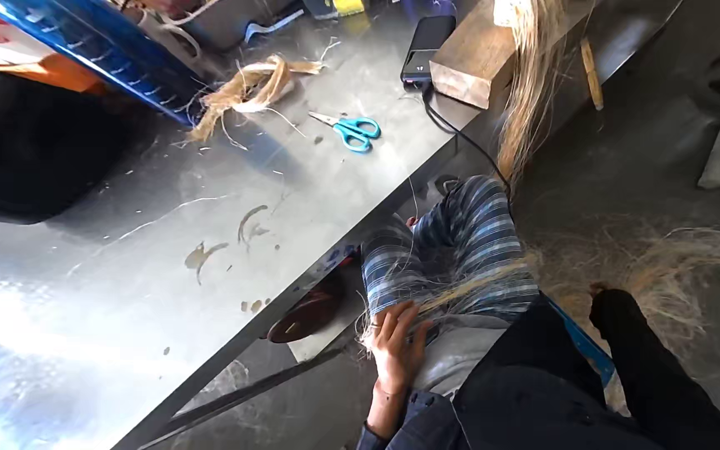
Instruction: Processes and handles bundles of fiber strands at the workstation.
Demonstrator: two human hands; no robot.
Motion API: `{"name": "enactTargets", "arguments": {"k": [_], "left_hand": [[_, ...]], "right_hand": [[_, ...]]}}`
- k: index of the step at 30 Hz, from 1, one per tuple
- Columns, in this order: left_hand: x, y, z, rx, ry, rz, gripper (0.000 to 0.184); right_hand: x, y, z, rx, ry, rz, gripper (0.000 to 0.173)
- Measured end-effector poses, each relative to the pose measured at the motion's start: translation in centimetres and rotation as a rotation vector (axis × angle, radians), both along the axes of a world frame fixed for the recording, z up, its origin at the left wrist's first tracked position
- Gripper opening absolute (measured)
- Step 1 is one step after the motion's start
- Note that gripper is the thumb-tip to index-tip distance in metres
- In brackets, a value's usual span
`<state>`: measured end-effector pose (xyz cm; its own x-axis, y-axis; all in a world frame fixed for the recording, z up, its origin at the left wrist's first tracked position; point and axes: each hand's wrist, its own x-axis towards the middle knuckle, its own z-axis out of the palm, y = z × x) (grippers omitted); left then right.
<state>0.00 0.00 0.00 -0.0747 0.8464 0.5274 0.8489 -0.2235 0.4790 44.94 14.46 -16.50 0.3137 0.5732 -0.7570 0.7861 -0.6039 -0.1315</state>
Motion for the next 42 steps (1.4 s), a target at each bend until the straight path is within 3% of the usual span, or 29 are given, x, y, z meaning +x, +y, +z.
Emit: {"name": "enactTargets", "arguments": {"k": [3,6,8,16,24,28,31,33,38,42], "left_hand": [[0.1,0.4,-0.1,-0.093,0.097,0.005,0.039],[0.1,1.1,-0.3,-0.148,0.110,0.031,0.017],[-0.4,1.2,0.4,-0.177,-0.005,0.085,0.016],[-3.3,0.5,1.8,-0.280,-0.382,0.454,0.015],[-4.5,-0.6,0.9,-0.319,-0.370,0.613,0.014],[-4.9,-0.9,0.9,-0.357,-0.327,0.637,0.014],[-5.1,-1.2,0.7,-0.355,-0.330,0.623,0.015],[-5.1,-1.3,0.6,-0.352,-0.327,0.609,0.014],[-5.0,-1.4,0.1,-0.310,-0.317,0.598,0.013],[-5.0,-1.5,-0.2,-0.280,-0.329,0.592,0.013]], "right_hand": [[-1.5,2.2,4.6,0.122,0.053,0.029,0.039],[-3.0,4.1,7.9,0.191,0.087,0.085,0.041],[-3.9,4.8,9.5,0.218,0.103,0.105,0.041],[-6.7,4.8,12.3,0.533,0.191,0.059,0.032],[-10.9,4.1,14.4,0.807,0.475,-0.122,0.023],[-11.7,3.6,12.2,0.936,0.687,-0.098,0.018],[-13.0,3.2,13.8,0.919,0.746,-0.108,0.015],[-13.9,2.9,15.3,0.941,0.720,-0.056,0.015],[-16.9,3.2,16.7,1.256,0.725,0.336,0.012],[-21.5,3.1,17.3,1.263,0.740,0.576,0.013]]}}
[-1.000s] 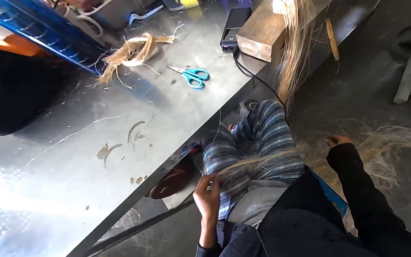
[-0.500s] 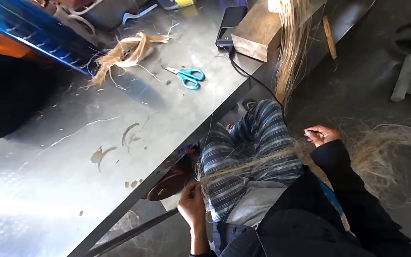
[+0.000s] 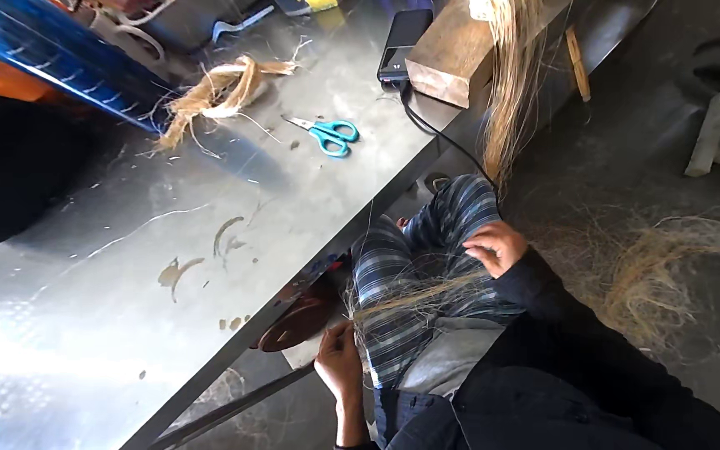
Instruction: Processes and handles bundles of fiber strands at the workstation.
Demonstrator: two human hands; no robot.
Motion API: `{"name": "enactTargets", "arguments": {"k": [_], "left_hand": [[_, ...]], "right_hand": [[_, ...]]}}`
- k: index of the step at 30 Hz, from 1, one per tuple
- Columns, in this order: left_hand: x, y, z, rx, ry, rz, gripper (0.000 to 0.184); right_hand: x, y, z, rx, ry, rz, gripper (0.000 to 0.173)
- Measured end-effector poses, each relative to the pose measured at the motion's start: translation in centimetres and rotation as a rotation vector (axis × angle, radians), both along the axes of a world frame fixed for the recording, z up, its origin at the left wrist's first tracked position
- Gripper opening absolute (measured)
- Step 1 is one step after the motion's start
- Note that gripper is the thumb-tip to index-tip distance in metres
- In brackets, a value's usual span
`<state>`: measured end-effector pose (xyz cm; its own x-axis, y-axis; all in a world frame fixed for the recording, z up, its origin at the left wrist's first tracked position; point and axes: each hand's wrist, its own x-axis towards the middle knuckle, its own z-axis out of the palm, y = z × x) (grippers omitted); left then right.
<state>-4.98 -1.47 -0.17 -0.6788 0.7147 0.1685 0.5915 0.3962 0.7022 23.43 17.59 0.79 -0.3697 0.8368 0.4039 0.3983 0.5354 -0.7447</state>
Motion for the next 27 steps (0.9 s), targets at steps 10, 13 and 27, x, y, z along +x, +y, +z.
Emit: {"name": "enactTargets", "arguments": {"k": [10,13,27], "left_hand": [[-0.4,-0.6,-0.4,0.062,-0.014,-0.023,0.014],[-0.7,-0.8,-0.8,0.052,0.006,-0.054,0.015],[-0.7,-1.2,-0.8,-0.070,0.045,-0.124,0.018]], "right_hand": [[-2.2,2.4,0.3,-0.210,-0.047,0.257,0.009],[1.6,3.7,2.1,-0.439,0.212,0.165,0.011],[19.5,8.0,2.1,-0.838,0.981,-0.575,0.025]]}}
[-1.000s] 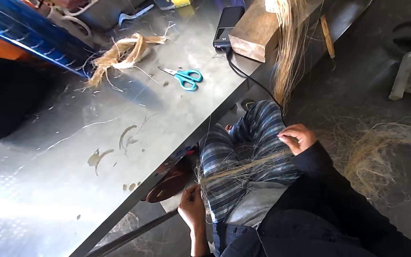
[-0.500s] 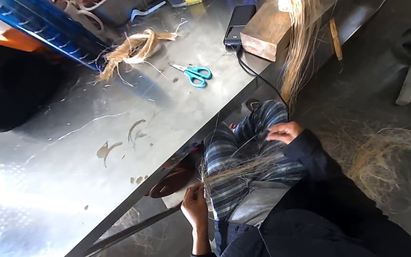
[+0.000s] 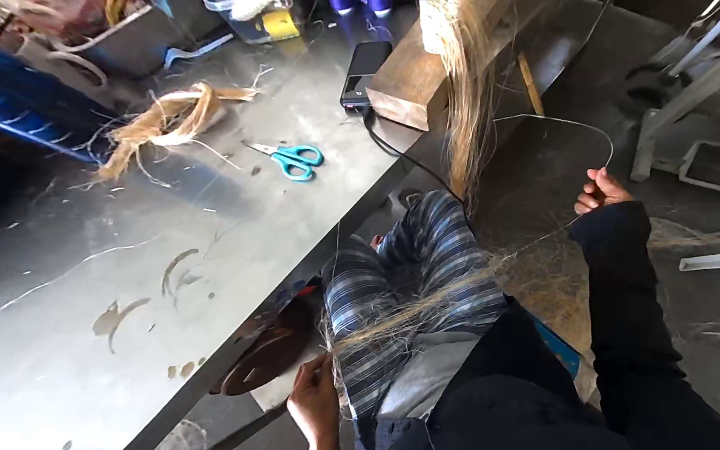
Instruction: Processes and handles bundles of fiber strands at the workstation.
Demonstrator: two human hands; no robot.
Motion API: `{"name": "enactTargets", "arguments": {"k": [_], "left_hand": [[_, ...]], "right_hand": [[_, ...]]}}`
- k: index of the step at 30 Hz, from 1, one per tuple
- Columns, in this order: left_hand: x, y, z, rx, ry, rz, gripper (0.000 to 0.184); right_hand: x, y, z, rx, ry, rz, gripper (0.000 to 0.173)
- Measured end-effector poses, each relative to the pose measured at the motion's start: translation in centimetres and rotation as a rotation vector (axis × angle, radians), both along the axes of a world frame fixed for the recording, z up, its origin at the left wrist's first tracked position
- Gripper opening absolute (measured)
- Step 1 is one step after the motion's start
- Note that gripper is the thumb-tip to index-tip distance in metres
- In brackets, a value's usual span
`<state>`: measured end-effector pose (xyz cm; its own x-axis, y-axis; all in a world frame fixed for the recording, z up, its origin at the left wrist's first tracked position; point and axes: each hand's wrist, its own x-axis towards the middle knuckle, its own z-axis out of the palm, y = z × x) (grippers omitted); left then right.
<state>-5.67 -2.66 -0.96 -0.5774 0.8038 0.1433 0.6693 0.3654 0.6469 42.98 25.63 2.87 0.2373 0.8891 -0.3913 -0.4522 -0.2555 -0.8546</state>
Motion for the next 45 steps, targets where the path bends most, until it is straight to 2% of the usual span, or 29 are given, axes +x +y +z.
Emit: {"name": "enactTargets", "arguments": {"k": [2,5,7,9,11,12,14,15,17,19,21,27,33,37,41,45], "left_hand": [[-0.3,-0.3,1.9,-0.146,0.045,-0.146,0.021],[-1.1,-1.0,7.1,-0.358,0.073,-0.356,0.055],[-0.7,-1.4,10.9,-0.249,0.150,-0.433,0.064],[1.3,-0.7,14.0,-0.026,0.143,-0.464,0.052],[4.1,1.0,14.8,0.150,-0.155,-0.502,0.041],[5.4,2.0,14.3,0.174,-0.384,-0.532,0.045],[6.7,3.7,12.0,0.167,-0.849,-0.592,0.063],[7.1,4.4,10.8,0.168,-1.032,-0.585,0.069],[7.2,5.1,9.3,0.198,-1.260,-0.526,0.067],[6.9,5.1,8.8,0.272,-1.343,-0.447,0.046],[6.7,4.8,8.9,0.359,-1.341,-0.312,0.023],[3.6,3.1,9.6,0.591,-1.028,-0.111,0.047],[-2.9,-0.4,12.5,0.743,-0.682,0.050,0.052],[-7.5,-2.6,13.2,0.882,-0.605,0.181,0.054],[-10.1,-4.1,13.1,0.939,-0.573,0.304,0.048],[-11.5,-5.1,12.8,0.999,-0.576,0.389,0.040]], "right_hand": [[0.4,-0.7,0.3,0.034,-0.002,-0.016,0.026],[-1.8,-1.8,1.5,0.066,-0.093,-0.032,0.024],[-5.3,-3.1,2.6,0.135,-0.179,-0.001,0.022],[-9.8,-5.2,3.3,0.321,-0.267,0.134,0.019],[-15.0,-7.9,3.4,0.524,-0.297,0.402,0.012],[-17.4,-9.5,3.6,0.592,-0.326,0.607,0.008],[-20.8,-12.0,4.6,0.654,-0.469,1.029,0.016],[-22.0,-12.6,4.9,0.650,-0.528,1.170,0.019],[-23.1,-12.8,4.9,0.590,-0.619,1.340,0.022],[-23.3,-12.2,4.8,0.521,-0.671,1.458,0.025],[-23.1,-12.1,4.1,0.517,-0.671,1.441,0.025],[-22.0,-10.3,2.9,0.461,-0.666,1.282,0.023],[-19.0,-6.7,2.5,0.410,-0.920,1.108,0.017],[-16.4,-4.3,1.8,0.430,-1.069,0.939,0.014],[-13.5,-2.1,1.7,0.245,-1.150,0.856,0.017],[-9.3,-0.1,-0.8,0.137,-1.233,0.708,0.021]]}}
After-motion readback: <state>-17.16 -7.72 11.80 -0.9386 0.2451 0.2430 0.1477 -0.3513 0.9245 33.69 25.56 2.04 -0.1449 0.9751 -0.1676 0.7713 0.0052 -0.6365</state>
